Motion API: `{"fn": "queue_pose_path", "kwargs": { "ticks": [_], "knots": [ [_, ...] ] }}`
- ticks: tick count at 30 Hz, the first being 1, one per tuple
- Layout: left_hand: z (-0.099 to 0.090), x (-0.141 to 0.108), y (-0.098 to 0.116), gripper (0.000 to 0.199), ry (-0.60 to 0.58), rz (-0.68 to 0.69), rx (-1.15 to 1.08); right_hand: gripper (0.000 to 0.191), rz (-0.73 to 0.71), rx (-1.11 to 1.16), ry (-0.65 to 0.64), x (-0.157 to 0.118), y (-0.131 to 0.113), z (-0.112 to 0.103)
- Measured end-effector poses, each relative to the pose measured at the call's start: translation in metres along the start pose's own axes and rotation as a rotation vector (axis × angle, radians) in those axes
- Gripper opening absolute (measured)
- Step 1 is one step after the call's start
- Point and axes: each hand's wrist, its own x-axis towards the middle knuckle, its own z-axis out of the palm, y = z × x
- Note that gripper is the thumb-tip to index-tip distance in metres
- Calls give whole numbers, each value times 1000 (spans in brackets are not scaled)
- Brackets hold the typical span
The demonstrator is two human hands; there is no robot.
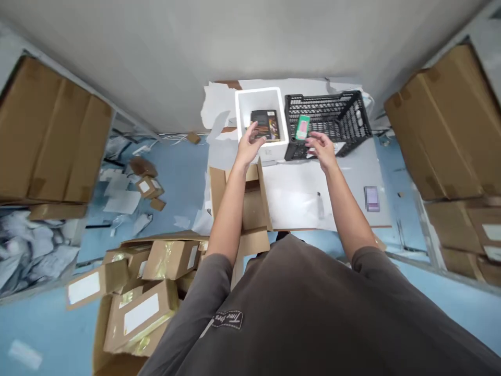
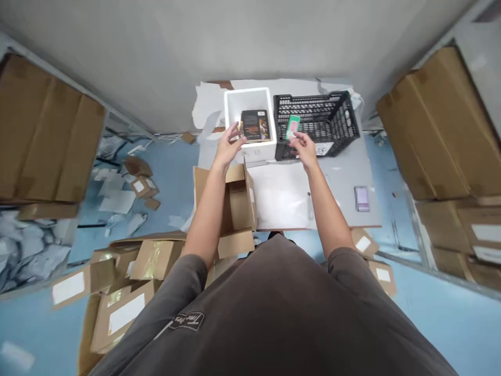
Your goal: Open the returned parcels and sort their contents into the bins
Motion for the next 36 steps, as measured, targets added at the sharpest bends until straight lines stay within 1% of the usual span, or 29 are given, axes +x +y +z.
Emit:
{"fn": "queue_pose_path", "kwargs": {
  "ticks": [1,3,5,7,9,11,12,14,16,17,19,20,22,23,25,26,28,30,31,33,34,36],
  "knots": [
    [13,-14,3,70,-28,41,17,68,20,-14,30,-24,6,-12],
    [46,-44,5,71,-83,92,57,67,68,-46,79,-72,21,-35],
    [85,-79,2,74,-144,121,94,66,120,-78,117,-117,39,-56],
    [126,-119,-7,78,-204,106,143,65,179,-118,147,-155,61,-75],
    [165,-162,-22,82,-250,6,233,66,259,-180,162,-184,90,-91],
    [196,-200,-43,85,-320,-172,360,64,334,-279,164,-207,125,-106],
    [207,-217,-56,86,-361,-279,424,62,357,-347,166,-217,146,-114],
    [221,-241,-88,88,-414,-489,544,60,369,-513,167,-236,190,-133],
    [226,-256,-123,91,-406,-647,662,61,357,-682,142,-252,234,-154],
    [227,-261,-140,92,-382,-696,722,63,355,-758,118,-260,255,-165],
    [228,-268,-171,92,-314,-734,841,65,363,-880,72,-272,291,-183],
    [229,-271,-183,89,-282,-723,888,65,365,-924,63,-277,305,-190],
    [234,-277,-201,76,-223,-676,945,59,362,-970,77,-280,326,-199],
    [238,-279,-206,67,-193,-652,954,51,357,-969,91,-280,333,-202],
    [244,-285,-212,47,-135,-621,937,33,360,-936,115,-276,337,-204],
    [247,-287,-212,38,-107,-619,916,25,372,-915,127,-273,335,-204],
    [252,-290,-207,29,-42,-636,853,15,381,-868,155,-268,322,-203],
    [256,-294,-193,25,51,-622,757,11,337,-786,190,-265,296,-201],
    [257,-296,-183,24,97,-581,691,9,298,-717,197,-265,280,-198],
    [261,-302,-156,18,151,-443,526,10,216,-525,165,-267,241,-186],
    [263,-306,-139,16,153,-360,433,13,184,-416,121,-269,221,-176],
    [266,-317,-102,15,105,-243,255,26,142,-213,-7,-274,180,-147]
  ]
}}
